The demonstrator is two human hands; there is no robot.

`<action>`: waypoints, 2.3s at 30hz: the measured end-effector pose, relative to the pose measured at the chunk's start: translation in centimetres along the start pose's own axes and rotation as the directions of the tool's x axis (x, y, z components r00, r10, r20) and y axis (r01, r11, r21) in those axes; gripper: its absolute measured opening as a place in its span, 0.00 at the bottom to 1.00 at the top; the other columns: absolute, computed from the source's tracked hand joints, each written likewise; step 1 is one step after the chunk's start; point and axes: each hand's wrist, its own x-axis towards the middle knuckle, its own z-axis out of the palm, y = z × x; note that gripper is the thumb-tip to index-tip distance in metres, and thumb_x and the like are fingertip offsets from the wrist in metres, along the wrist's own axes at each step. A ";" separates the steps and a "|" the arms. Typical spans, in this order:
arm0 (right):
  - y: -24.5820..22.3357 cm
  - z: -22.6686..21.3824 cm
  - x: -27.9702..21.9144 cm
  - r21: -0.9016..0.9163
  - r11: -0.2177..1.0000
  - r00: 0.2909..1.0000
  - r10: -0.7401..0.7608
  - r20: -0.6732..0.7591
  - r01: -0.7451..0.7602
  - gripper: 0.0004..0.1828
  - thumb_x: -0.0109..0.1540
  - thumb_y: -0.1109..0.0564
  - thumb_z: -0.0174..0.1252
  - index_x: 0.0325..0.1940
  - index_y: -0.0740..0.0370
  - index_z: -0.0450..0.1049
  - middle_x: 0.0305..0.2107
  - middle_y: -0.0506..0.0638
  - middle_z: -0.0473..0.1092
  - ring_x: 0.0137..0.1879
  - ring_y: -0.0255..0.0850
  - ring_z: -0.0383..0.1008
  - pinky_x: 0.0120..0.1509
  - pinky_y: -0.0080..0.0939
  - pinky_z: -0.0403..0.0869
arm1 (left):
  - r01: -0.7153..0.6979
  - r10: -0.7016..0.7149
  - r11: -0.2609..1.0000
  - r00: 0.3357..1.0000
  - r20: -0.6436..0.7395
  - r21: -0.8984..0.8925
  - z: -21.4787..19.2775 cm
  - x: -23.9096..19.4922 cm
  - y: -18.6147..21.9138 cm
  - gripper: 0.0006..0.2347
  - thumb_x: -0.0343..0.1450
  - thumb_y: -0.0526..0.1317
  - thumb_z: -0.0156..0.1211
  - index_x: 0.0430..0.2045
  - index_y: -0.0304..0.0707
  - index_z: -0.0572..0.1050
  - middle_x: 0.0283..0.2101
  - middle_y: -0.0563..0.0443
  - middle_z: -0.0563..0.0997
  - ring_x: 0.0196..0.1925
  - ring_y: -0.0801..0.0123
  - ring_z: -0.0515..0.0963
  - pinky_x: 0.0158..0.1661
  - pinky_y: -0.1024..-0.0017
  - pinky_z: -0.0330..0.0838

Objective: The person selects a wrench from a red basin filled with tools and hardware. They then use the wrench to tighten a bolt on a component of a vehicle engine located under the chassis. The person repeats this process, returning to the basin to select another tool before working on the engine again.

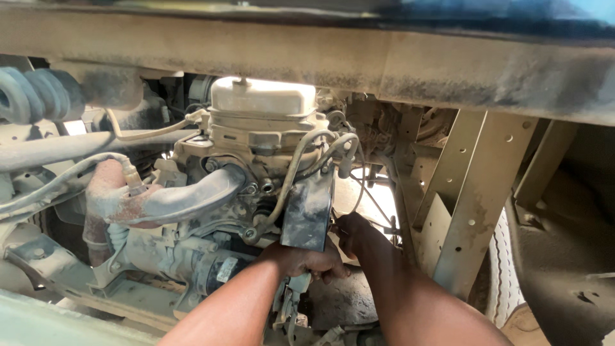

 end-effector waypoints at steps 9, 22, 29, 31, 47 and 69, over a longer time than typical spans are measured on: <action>0.4 -0.7 3.9 -0.006 1.000 0.993 0.021 0.116 -0.021 0.15 0.66 0.54 0.48 0.25 0.55 0.71 0.14 0.42 0.66 0.15 0.30 0.47 0.20 0.31 0.47 | 0.020 -0.019 0.999 1.000 -0.021 0.050 0.1 -1.0 0.5 0.10 0.66 0.44 0.69 0.18 0.41 0.76 0.23 0.56 0.75 0.27 0.72 0.70 0.31 0.71 0.61; 0.2 -0.7 2.8 0.140 0.990 0.989 -0.039 0.141 0.019 0.12 0.61 0.57 0.62 0.27 0.64 0.71 0.13 0.43 0.58 0.15 0.29 0.51 0.17 0.29 0.49 | 0.001 -0.002 1.000 1.000 -0.017 -0.011 0.0 -0.5 0.0 0.12 0.68 0.46 0.68 0.20 0.38 0.76 0.23 0.53 0.76 0.26 0.71 0.68 0.30 0.69 0.62; -0.6 -0.9 -5.5 -0.897 -0.274 0.740 -0.508 0.441 0.346 0.16 0.52 0.66 0.66 0.39 0.50 0.75 0.26 0.41 0.75 0.35 0.35 0.77 0.36 0.37 0.70 | 0.017 -0.018 1.000 0.999 -0.033 -0.025 0.2 0.5 -0.7 0.10 0.66 0.45 0.69 0.22 0.39 0.78 0.24 0.54 0.77 0.27 0.71 0.71 0.32 0.70 0.64; -0.1 -1.2 -6.9 -0.878 -0.350 0.683 -0.555 0.475 0.327 0.16 0.53 0.66 0.66 0.42 0.51 0.76 0.31 0.42 0.77 0.42 0.37 0.79 0.44 0.39 0.71 | 0.020 -0.020 1.000 0.999 -0.036 -0.005 -0.2 0.6 -0.6 0.10 0.66 0.46 0.69 0.23 0.39 0.78 0.24 0.54 0.77 0.27 0.71 0.71 0.32 0.71 0.64; -0.4 0.1 -3.1 -0.871 0.444 0.948 -0.309 0.073 0.211 0.14 0.65 0.54 0.52 0.49 0.55 0.81 0.32 0.43 0.77 0.39 0.34 0.77 0.42 0.33 0.70 | 0.018 -0.018 1.000 1.000 0.023 0.017 0.0 1.0 -0.9 0.13 0.68 0.46 0.67 0.17 0.41 0.73 0.22 0.55 0.73 0.26 0.71 0.66 0.31 0.70 0.60; -1.2 0.0 -1.4 -0.882 -0.309 0.785 -0.414 0.462 0.356 0.21 0.58 0.62 0.59 0.56 0.51 0.75 0.35 0.47 0.76 0.38 0.41 0.76 0.37 0.41 0.69 | 0.033 -0.033 0.997 0.999 0.000 0.066 -0.2 0.7 -1.0 0.13 0.68 0.48 0.68 0.20 0.37 0.78 0.23 0.51 0.77 0.27 0.68 0.73 0.32 0.67 0.65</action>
